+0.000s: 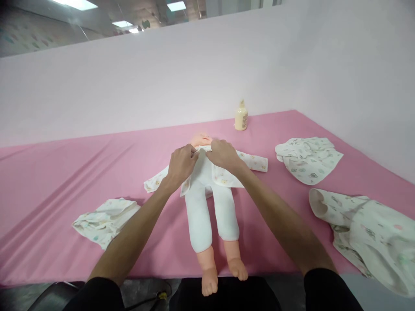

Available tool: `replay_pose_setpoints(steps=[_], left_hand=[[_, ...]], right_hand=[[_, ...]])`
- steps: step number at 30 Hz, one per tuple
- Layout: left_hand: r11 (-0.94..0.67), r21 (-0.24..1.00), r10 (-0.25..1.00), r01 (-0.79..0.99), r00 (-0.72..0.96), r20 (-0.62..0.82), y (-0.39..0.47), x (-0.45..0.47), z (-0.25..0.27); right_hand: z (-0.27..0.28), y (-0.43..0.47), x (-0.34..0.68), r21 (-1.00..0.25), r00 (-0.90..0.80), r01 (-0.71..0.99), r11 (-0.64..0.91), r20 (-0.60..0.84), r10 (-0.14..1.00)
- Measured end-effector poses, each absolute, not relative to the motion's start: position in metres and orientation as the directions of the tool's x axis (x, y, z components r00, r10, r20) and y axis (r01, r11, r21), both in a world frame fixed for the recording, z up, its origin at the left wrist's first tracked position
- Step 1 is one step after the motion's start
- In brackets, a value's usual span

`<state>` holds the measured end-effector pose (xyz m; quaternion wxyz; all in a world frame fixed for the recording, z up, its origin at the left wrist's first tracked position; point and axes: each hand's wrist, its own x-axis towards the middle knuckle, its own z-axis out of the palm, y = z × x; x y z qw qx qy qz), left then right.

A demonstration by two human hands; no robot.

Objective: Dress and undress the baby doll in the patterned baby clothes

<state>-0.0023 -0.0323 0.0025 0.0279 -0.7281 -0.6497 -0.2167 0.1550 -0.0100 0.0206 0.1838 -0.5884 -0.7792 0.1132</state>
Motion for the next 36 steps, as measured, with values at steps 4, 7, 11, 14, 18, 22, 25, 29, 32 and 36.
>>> replay_pose_setpoints(steps=[4, 7, 11, 14, 18, 22, 25, 29, 32, 36], left_hand=[[-0.177, 0.295, 0.929, 0.939, 0.06, 0.366, -0.032, -0.001, 0.0], [-0.193, 0.323, 0.918, 0.927, 0.055, 0.392, -0.031, 0.0, -0.002], [-0.2, 0.34, 0.909, 0.919, 0.044, 0.415, -0.03, 0.0, -0.005], [-0.195, 0.326, 0.912, 0.925, 0.048, 0.408, -0.031, 0.001, -0.006], [-0.168, 0.323, 0.925, 0.931, 0.035, 0.38, -0.031, 0.004, -0.006], [-0.167, 0.335, 0.932, 0.927, 0.037, 0.362, -0.031, 0.005, -0.004], [-0.183, 0.331, 0.93, 0.926, 0.053, 0.365, -0.031, 0.004, -0.005], [-0.189, 0.326, 0.921, 0.926, 0.052, 0.386, -0.03, 0.003, -0.008], [-0.183, 0.305, 0.916, 0.935, 0.05, 0.398, -0.031, 0.003, -0.008], [-0.173, 0.254, 0.918, 0.952, 0.063, 0.392, -0.035, 0.005, -0.006]], right_hand=[[0.023, -0.008, 0.161, -0.678, -0.336, 0.695, 0.239, -0.013, 0.942], [0.024, -0.008, 0.164, -0.829, -0.408, 0.533, 0.171, -0.074, 0.91], [0.028, -0.011, 0.164, -0.903, -0.417, 0.421, 0.092, -0.102, 0.903], [0.032, -0.015, 0.161, -0.921, -0.406, 0.378, 0.09, -0.078, 0.911], [0.033, -0.017, 0.158, -0.938, -0.415, 0.337, 0.083, -0.069, 0.907], [0.033, -0.017, 0.158, -0.936, -0.402, 0.34, 0.09, -0.058, 0.914], [0.034, -0.018, 0.157, -0.929, -0.384, 0.354, 0.105, -0.042, 0.922], [0.034, -0.019, 0.155, -0.918, -0.398, 0.375, 0.126, -0.036, 0.917], [0.032, -0.018, 0.154, -0.921, -0.419, 0.368, 0.129, -0.04, 0.907], [0.031, -0.016, 0.155, -0.931, -0.444, 0.333, 0.15, -0.014, 0.896]])
